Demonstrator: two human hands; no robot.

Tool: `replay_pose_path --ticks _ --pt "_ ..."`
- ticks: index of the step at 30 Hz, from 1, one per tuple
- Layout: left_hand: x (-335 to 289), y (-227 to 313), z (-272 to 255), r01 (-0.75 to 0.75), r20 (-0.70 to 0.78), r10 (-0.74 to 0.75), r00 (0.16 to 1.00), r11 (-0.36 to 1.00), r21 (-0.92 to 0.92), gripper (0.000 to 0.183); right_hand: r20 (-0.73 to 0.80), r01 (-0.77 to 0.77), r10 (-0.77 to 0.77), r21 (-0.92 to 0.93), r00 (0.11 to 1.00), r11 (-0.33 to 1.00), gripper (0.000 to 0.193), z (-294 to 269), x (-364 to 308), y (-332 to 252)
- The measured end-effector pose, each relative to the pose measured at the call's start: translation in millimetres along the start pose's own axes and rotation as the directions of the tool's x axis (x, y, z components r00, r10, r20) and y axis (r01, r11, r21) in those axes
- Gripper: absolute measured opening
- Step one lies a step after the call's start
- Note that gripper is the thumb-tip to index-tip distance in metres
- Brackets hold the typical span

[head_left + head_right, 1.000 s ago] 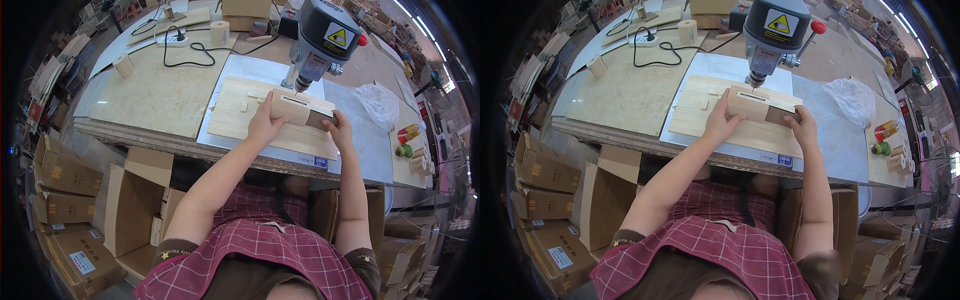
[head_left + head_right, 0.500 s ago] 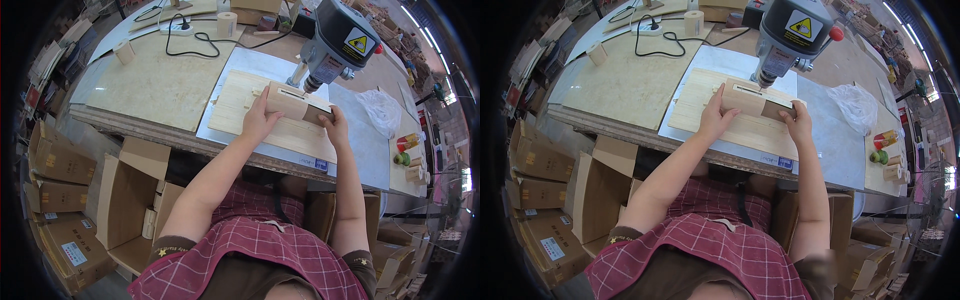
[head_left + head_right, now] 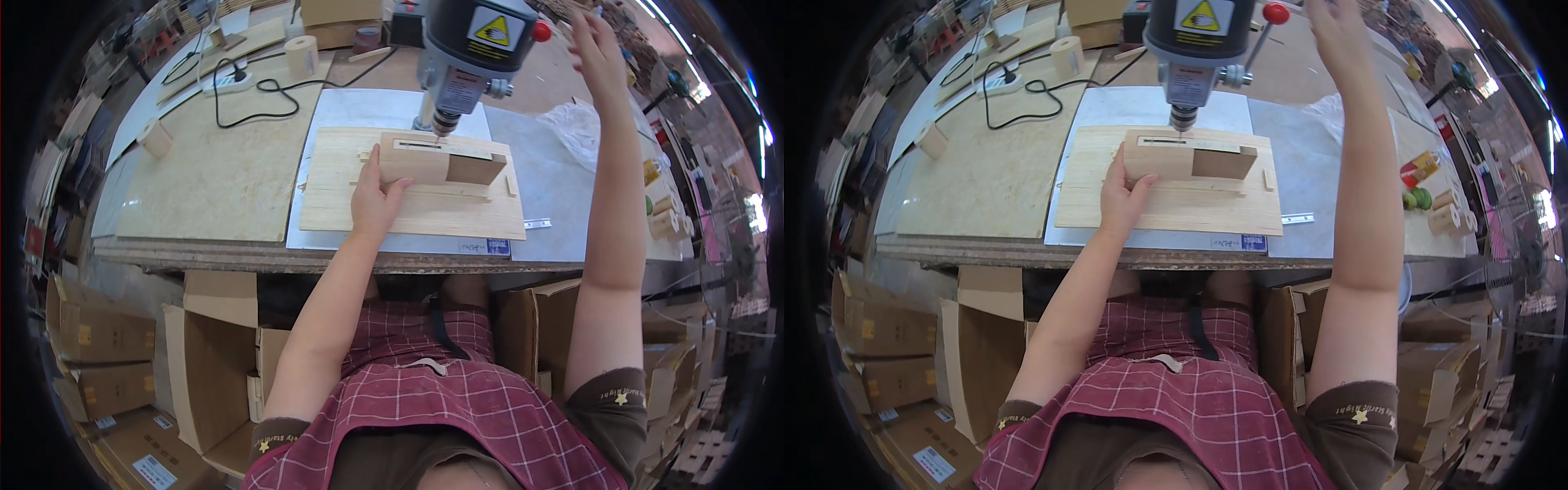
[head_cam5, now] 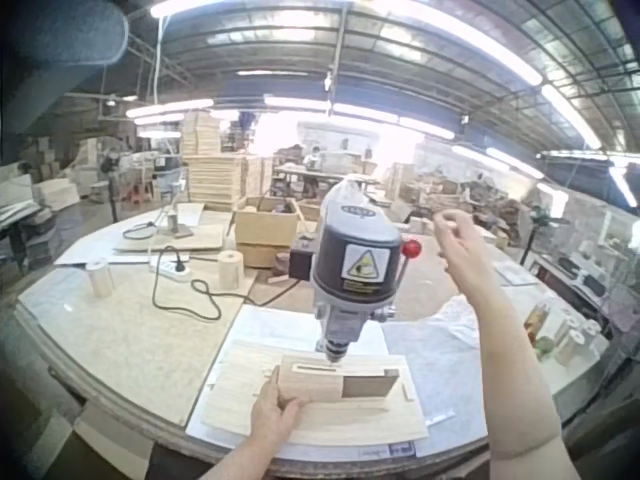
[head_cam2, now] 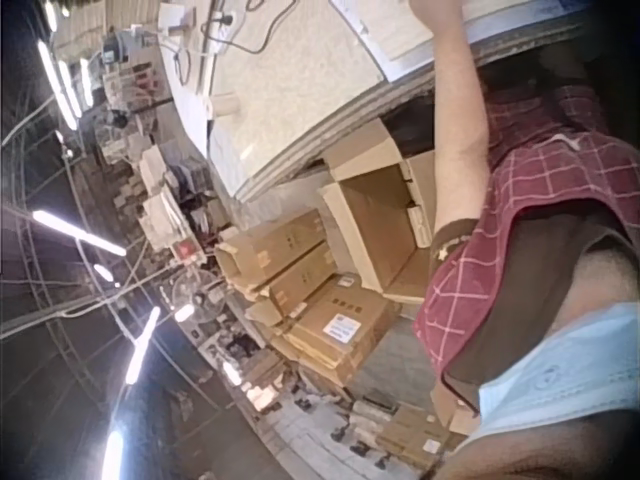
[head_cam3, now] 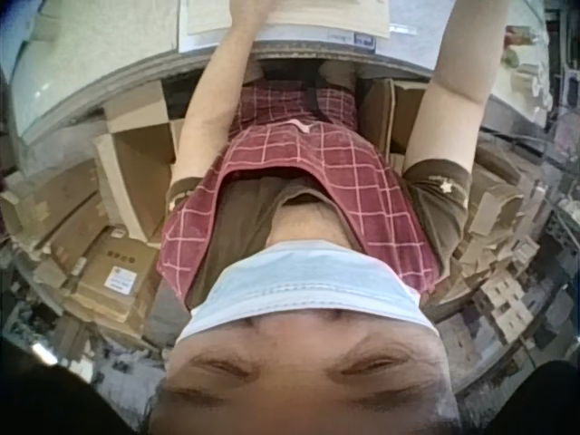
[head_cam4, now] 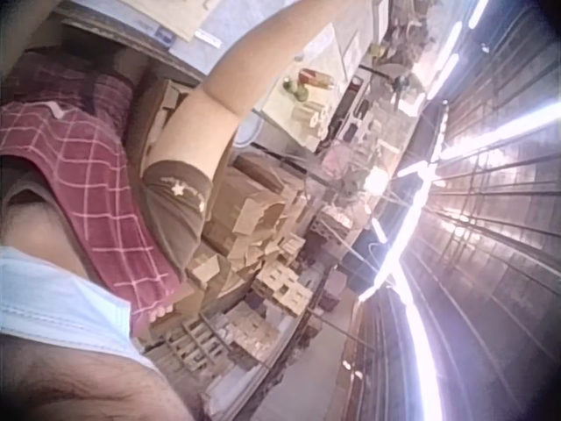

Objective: Drill a slot into wooden cylindrical blocks using a drill press.

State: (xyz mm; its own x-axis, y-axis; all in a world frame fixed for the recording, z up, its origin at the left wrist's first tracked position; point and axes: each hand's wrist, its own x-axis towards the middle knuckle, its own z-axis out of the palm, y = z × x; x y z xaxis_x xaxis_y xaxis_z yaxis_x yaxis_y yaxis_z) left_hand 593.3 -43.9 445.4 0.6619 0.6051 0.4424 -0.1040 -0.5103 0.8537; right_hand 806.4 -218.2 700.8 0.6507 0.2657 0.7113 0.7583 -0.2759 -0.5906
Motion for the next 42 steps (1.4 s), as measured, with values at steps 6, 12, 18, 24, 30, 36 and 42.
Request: replay_pose_path --ticks 6,12,18,24,30,36,42 --pt "0 0 0 0.029 0.021 -0.029 0.999 1.000 -0.003 0.074 0.238 0.154 -0.064 -0.379 0.969 0.913 0.035 39 -5 -46" --pt "1 2 2 0.007 0.017 -0.007 1.000 1.000 0.007 0.074 0.144 0.276 -0.237 -0.440 0.961 0.855 0.035 21 -26 -22" --pt "1 7 0 0.015 0.006 -0.015 1.000 0.999 0.028 0.074 0.079 0.302 -0.295 -0.376 0.952 0.876 0.022 13 -103 -54" --pt "1 2 2 0.007 0.006 -0.007 1.000 1.000 0.002 0.074 -0.039 0.351 -0.377 -0.286 0.925 0.892 0.019 24 -126 -46" --pt "0 5 1 0.048 0.011 -0.048 0.999 0.999 -0.013 0.073 -0.133 0.319 -0.355 -0.235 0.925 0.918 0.012 36 -150 -37" --pt "2 4 0 0.043 0.012 -0.043 0.999 0.999 -0.023 0.073 -0.167 0.264 -0.294 -0.180 0.941 0.947 0.005 50 -173 -21" --pt "2 5 2 0.034 0.015 -0.033 0.999 0.998 -0.046 0.072 -0.249 0.291 -0.313 -0.122 0.916 0.949 0.003 69 -187 2"
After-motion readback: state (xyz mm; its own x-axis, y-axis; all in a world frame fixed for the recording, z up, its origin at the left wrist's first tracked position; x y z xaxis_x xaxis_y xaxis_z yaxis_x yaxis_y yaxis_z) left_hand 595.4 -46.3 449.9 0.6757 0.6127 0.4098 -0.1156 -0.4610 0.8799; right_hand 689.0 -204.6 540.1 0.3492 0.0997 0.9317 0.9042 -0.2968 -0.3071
